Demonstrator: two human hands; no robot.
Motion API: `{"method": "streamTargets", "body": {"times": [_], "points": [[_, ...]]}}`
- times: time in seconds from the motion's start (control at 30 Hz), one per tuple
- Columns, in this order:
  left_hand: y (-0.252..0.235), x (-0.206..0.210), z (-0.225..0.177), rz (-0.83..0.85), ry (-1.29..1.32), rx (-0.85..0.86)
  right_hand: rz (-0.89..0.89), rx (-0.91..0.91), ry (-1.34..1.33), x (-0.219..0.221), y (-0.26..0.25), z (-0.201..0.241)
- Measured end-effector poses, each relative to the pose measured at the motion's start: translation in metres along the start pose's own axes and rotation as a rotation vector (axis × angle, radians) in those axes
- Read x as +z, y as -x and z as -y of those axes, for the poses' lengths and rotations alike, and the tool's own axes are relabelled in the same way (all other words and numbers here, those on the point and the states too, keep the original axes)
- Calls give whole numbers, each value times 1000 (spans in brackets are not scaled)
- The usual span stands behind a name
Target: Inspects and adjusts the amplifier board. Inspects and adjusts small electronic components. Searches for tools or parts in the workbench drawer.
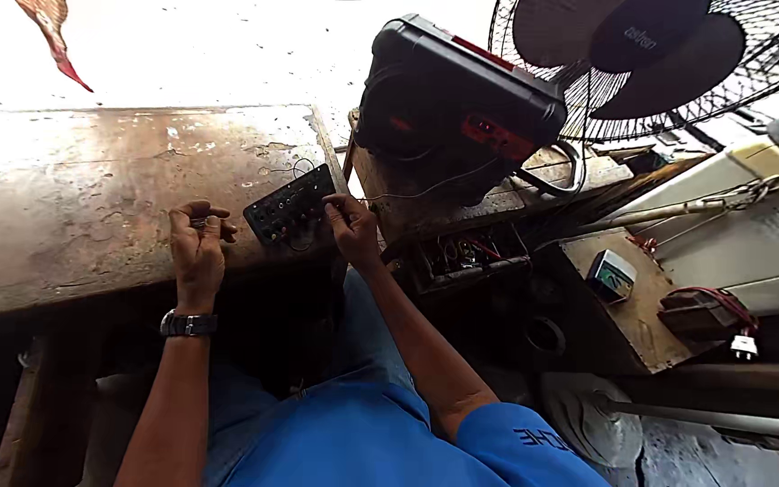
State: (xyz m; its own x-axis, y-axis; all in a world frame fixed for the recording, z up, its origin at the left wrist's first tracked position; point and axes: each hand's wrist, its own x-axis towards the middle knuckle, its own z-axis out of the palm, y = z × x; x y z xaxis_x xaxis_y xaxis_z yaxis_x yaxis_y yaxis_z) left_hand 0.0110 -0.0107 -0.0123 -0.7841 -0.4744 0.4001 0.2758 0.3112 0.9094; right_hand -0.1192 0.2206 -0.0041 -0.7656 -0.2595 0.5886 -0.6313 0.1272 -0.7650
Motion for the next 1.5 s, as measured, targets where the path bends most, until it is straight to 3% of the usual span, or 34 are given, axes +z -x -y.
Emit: {"method": "streamTargets", "body": {"times": [0.23, 0.4, 0.47, 0.67, 0.83, 0.97, 1.17, 1.3, 1.4, 1.5], "points": [[3, 0, 11, -7, -3, 51, 20, 7, -40, -3, 2, 1], [10, -4, 9, -6, 42, 21, -93, 180, -568, -18, 16, 13], [10, -7, 12, 7, 95, 26, -73, 264, -658, -29, 37, 20], [31, 3, -6, 107, 162, 109, 162, 451, -381, -54, 127, 39], [101, 57, -39, 563, 161, -186, 205, 324, -260, -61, 165, 52], [127, 89, -29, 753, 233, -211, 212, 221, -237, -61, 168, 46], [131, 99, -26, 766, 320, -265, 220, 262, -262, -65, 171, 44], [136, 94, -23, 778, 340, -388, 211, 247, -257, -62, 176, 45], [129, 75, -12, 825, 335, -448, 217, 273, -262, -71, 173, 44], [126, 36, -2, 808, 167, -437, 121, 462, -339, -100, 160, 42]]}}
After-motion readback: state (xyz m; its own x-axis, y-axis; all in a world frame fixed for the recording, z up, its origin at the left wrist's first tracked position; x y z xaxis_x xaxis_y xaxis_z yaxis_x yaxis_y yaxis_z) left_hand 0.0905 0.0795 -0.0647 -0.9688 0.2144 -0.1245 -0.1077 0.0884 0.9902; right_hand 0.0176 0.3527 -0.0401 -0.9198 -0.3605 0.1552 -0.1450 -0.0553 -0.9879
